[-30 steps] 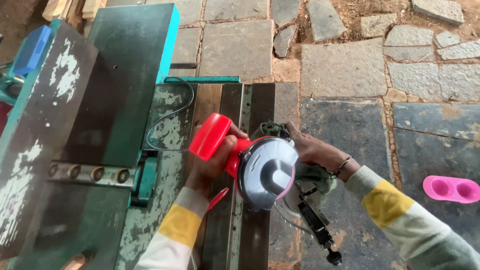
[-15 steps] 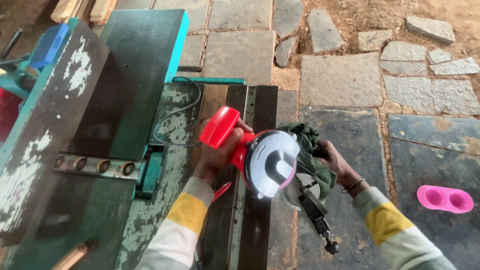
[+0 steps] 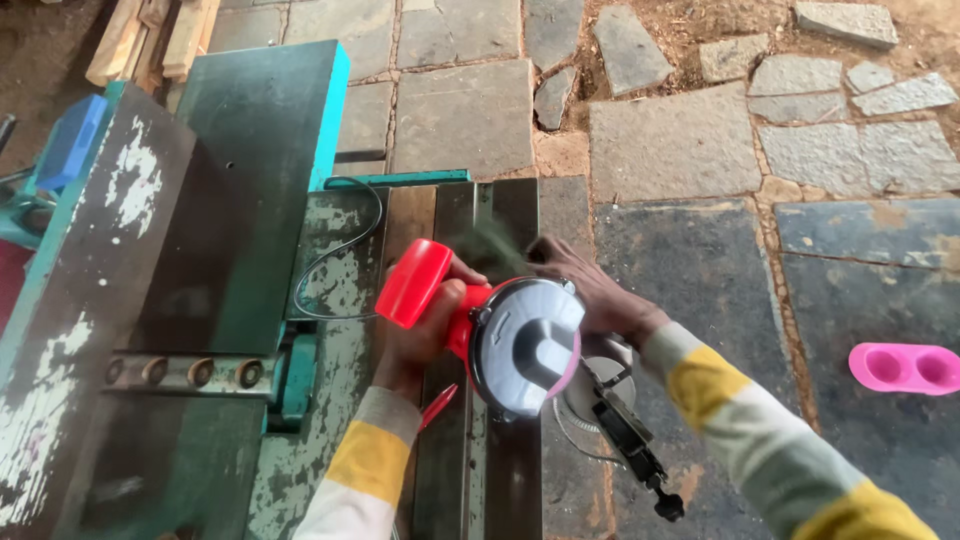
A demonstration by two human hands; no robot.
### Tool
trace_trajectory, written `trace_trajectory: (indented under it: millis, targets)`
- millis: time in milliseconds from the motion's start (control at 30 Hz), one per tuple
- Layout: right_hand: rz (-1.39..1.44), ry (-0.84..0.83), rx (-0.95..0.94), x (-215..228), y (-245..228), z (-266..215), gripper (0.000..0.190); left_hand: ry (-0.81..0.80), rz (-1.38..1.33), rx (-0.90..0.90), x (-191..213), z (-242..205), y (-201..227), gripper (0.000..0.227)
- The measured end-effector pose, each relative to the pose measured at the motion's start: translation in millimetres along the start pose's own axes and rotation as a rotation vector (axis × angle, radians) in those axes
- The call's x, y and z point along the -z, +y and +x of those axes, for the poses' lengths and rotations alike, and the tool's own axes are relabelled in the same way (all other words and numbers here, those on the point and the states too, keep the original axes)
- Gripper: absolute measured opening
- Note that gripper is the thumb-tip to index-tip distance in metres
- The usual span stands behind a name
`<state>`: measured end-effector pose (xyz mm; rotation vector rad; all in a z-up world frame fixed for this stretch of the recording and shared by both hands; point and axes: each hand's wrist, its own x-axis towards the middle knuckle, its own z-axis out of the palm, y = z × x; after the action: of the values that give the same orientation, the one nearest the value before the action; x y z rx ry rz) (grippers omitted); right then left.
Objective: The person wipes down a red chain sharpening tool with a dark cloth, cleaning different parts of the device and its internal components.
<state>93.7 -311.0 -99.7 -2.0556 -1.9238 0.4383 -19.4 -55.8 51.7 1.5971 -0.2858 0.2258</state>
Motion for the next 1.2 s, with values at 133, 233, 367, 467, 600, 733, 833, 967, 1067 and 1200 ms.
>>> trace_trajectory:
  millis: [133,233,367,467,600,733,833,967,1067,1200]
  targets:
    - [0.362,0.536,-0.407,40.8,-42.3,5.9,0.092,0.026,-0.045,0.004,-2.8,-1.6,-2.3,0.016]
    - [0.57,0.531,-0.366,42.4,-64.3,-18.4,0.044,0.045,-0.052,0.012,-4.8,-4.8,-6.2,0.015]
    - [0.952,0.445,-1.058,-12.4,-74.5,-85.6,0.054,0.067,0.001,0.024,-3.1,-6.3,-7.7,0.016]
    - [1.219,0.63,-1.02,-74.1,-88.6,-132.5,0.048,0.063,-0.038,0.022,-4.9,-7.0,-8.4,0.017]
    - [1.113,0.89,-0.844,-89.8,-137.0,-160.5,0.057,0.074,-0.019,0.054,-6.4,-8.1,-4.1,0.016]
    - [1.756,1.356,-1.175,-36.5,-171.8,-128.9,0.04,0.094,-0.037,0.135,-7.8,-17.3,-3.8,0.014]
    - [1.029,1.098,-1.363,-38.1,-153.8,-70.3,0.038,0.062,-0.104,0.165,-5.7,-12.8,-6.3,0.015]
    - [1.048,1.138,-1.131,-92.3,-102.3,-64.2,0.05,0.138,0.005,0.126,-8.8,-16.1,-4.1,0.013]
    - [0.262,1.128,-1.028,-155.7,-91.0,-65.1,0.066,0.18,-0.056,0.109,-12.5,-15.6,-0.3,0.012]
    - [0.347,1.076,-0.969,-182.7,-132.3,-93.0,0.079,0.189,-0.101,0.058,-12.8,-16.3,-0.2,0.01]
